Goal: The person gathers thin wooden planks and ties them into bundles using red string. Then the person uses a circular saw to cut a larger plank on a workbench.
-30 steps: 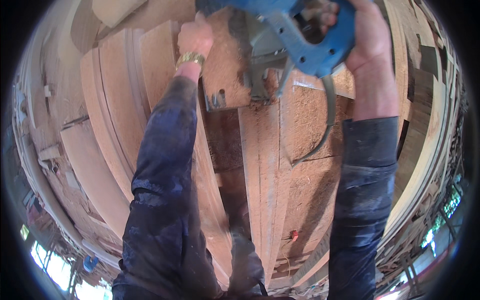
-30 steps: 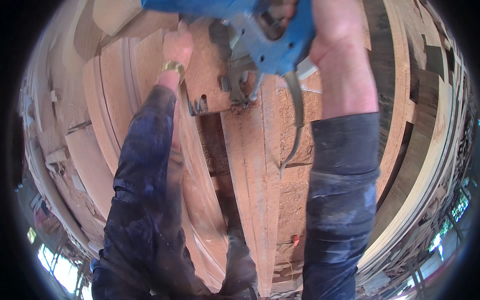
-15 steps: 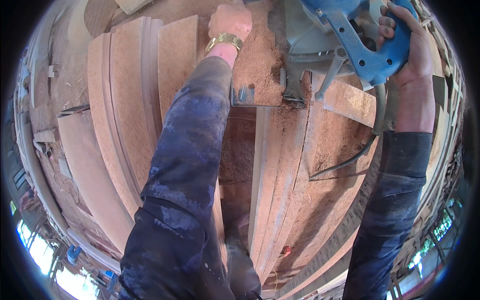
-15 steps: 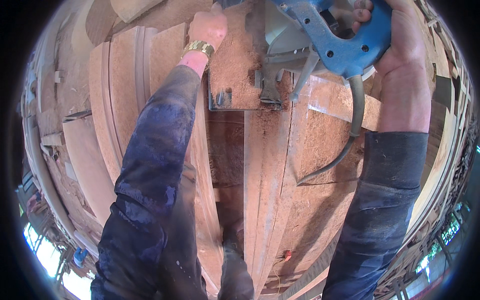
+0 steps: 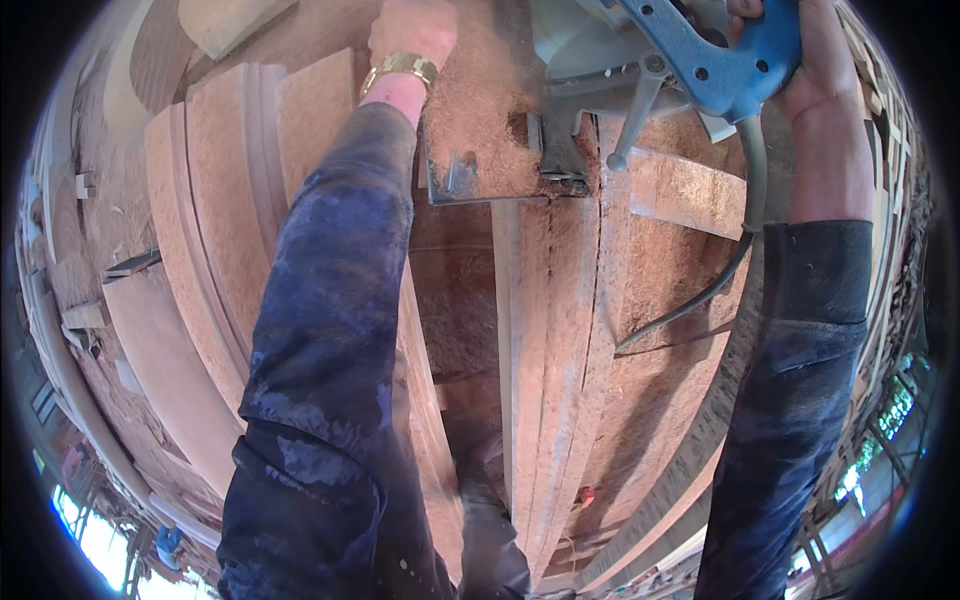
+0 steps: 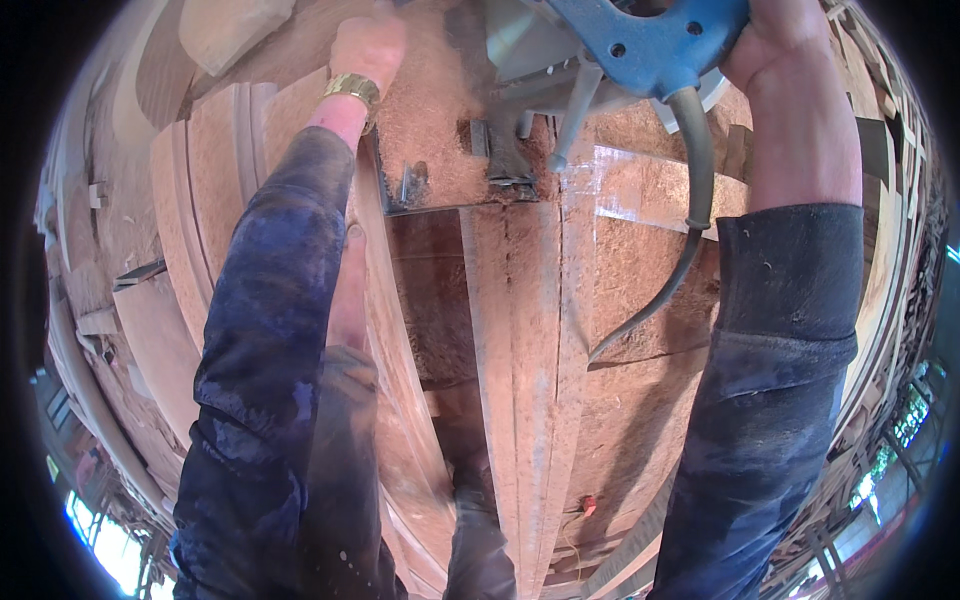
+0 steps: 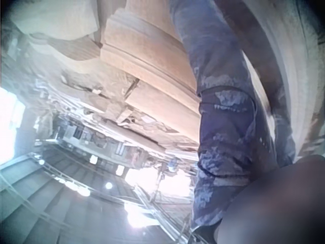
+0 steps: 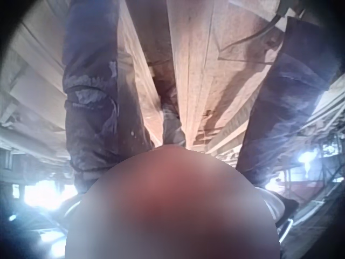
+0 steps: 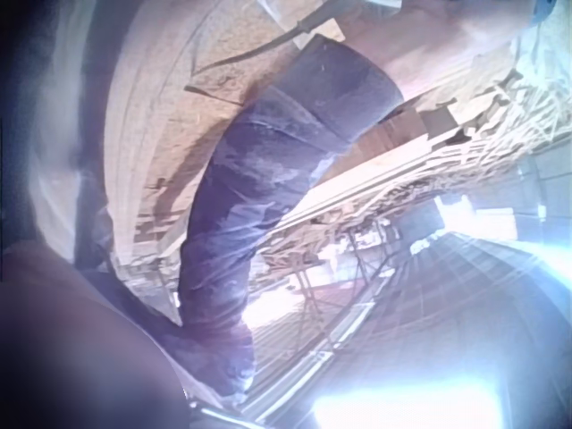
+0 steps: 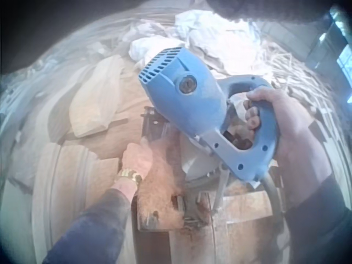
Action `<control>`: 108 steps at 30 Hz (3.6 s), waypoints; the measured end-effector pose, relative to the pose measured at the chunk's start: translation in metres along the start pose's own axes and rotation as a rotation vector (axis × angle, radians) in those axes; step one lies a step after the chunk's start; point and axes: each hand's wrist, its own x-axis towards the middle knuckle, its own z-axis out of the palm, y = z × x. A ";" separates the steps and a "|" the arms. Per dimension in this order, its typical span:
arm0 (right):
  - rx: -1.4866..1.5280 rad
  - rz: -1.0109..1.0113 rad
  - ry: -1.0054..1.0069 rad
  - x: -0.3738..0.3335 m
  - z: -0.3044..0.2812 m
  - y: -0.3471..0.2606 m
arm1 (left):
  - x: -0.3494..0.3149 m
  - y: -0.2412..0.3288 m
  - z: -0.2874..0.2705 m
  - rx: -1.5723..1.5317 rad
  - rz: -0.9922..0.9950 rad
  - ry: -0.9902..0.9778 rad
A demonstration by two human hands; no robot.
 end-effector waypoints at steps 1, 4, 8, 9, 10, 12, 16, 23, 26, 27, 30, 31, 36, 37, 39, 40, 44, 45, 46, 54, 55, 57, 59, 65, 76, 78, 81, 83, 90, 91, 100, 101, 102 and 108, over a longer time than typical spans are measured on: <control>-0.006 0.007 0.002 0.005 -0.001 0.000 | 0.003 0.000 0.000 0.040 0.061 -0.006; -0.012 0.042 0.002 0.020 -0.004 0.004 | 0.009 0.001 0.006 -0.027 0.055 0.051; 0.027 0.034 -0.037 0.030 -0.007 0.008 | 0.015 0.001 0.012 -0.050 0.059 0.116; 0.030 0.026 -0.032 0.031 -0.006 0.008 | 0.016 0.001 0.012 -0.051 0.068 0.111; 0.027 0.038 -0.032 0.032 -0.005 0.008 | 0.018 0.001 0.012 -0.051 0.076 0.107; 0.022 0.063 -0.032 0.033 -0.003 0.005 | 0.022 0.001 0.012 -0.044 0.096 0.104; 0.023 0.064 -0.082 0.034 -0.004 0.001 | 0.029 0.004 0.013 -0.018 0.104 0.117; 0.040 0.034 -0.035 0.049 0.004 0.007 | 0.036 0.009 0.014 -0.046 0.031 0.140; 0.054 0.038 0.013 0.051 0.007 0.004 | 0.040 0.011 0.012 -0.036 0.080 0.119; 0.059 0.034 0.027 0.051 0.008 0.004 | 0.041 0.012 0.011 -0.033 0.087 0.111; 0.072 0.086 -0.040 0.054 0.008 0.001 | 0.041 0.015 0.008 -0.029 0.085 0.096; 0.071 0.081 -0.044 0.055 0.007 0.001 | 0.041 0.016 0.008 -0.030 0.071 0.096; 0.140 0.089 -0.089 0.064 0.008 0.003 | 0.048 0.021 0.010 -0.017 0.004 0.066; 0.130 0.082 -0.084 0.065 0.008 0.003 | 0.051 0.020 0.009 0.006 0.018 0.044; 0.108 0.065 -0.076 0.068 0.008 0.003 | 0.056 0.019 0.009 0.050 0.034 0.011; 0.085 0.047 -0.076 0.068 0.008 0.003 | 0.058 0.018 0.008 0.072 0.037 0.000; 0.063 0.069 -0.100 0.075 0.009 0.000 | 0.060 0.020 0.008 0.062 0.077 -0.017; 0.071 0.099 -0.107 0.079 0.010 -0.001 | 0.059 0.022 0.008 0.043 0.044 -0.009; 0.079 0.108 -0.107 0.081 0.010 -0.001 | 0.058 0.025 0.007 0.023 0.012 -0.002; 0.109 0.161 -0.082 0.092 0.012 -0.003 | 0.053 0.042 -0.007 -0.057 -0.062 -0.014; 0.074 0.138 -0.065 0.093 0.014 -0.003 | 0.052 0.043 -0.008 -0.062 -0.081 -0.012; 0.004 0.092 -0.029 0.094 0.017 -0.004 | 0.050 0.046 -0.010 -0.090 -0.096 -0.022; 0.040 0.130 -0.028 0.097 0.020 -0.005 | 0.050 0.048 -0.012 -0.140 -0.089 -0.042; 0.139 0.128 0.001 0.108 0.027 -0.007 | 0.061 0.057 -0.018 -0.088 -0.083 -0.074; 0.164 0.172 -0.122 0.156 0.036 -0.006 | 0.102 0.071 -0.011 -0.070 -0.088 -0.025; 0.154 0.158 -0.114 0.166 0.039 -0.006 | 0.110 0.072 -0.009 -0.073 -0.076 -0.016; 0.114 0.161 -0.119 0.178 0.042 -0.006 | 0.120 0.073 -0.006 -0.109 -0.080 0.002; 0.136 0.159 -0.136 0.184 0.045 -0.007 | 0.125 0.074 -0.004 -0.114 -0.091 0.017; 0.141 0.144 -0.132 0.194 0.048 -0.007 | 0.137 0.078 -0.003 -0.089 -0.041 0.019; 0.148 0.152 -0.137 0.195 0.048 -0.007 | 0.138 0.078 -0.003 -0.083 -0.039 0.017; 0.120 0.140 -0.142 0.197 0.053 -0.008 | 0.141 0.082 -0.003 -0.090 -0.076 0.035; 0.110 0.134 -0.133 0.197 0.053 -0.008 | 0.141 0.081 -0.002 -0.089 -0.073 0.032; 0.100 0.128 -0.124 0.197 0.053 -0.008 | 0.142 0.081 -0.002 -0.091 -0.075 0.030; 0.170 0.153 -0.177 0.200 0.051 -0.006 | 0.146 0.080 0.000 -0.058 -0.038 0.030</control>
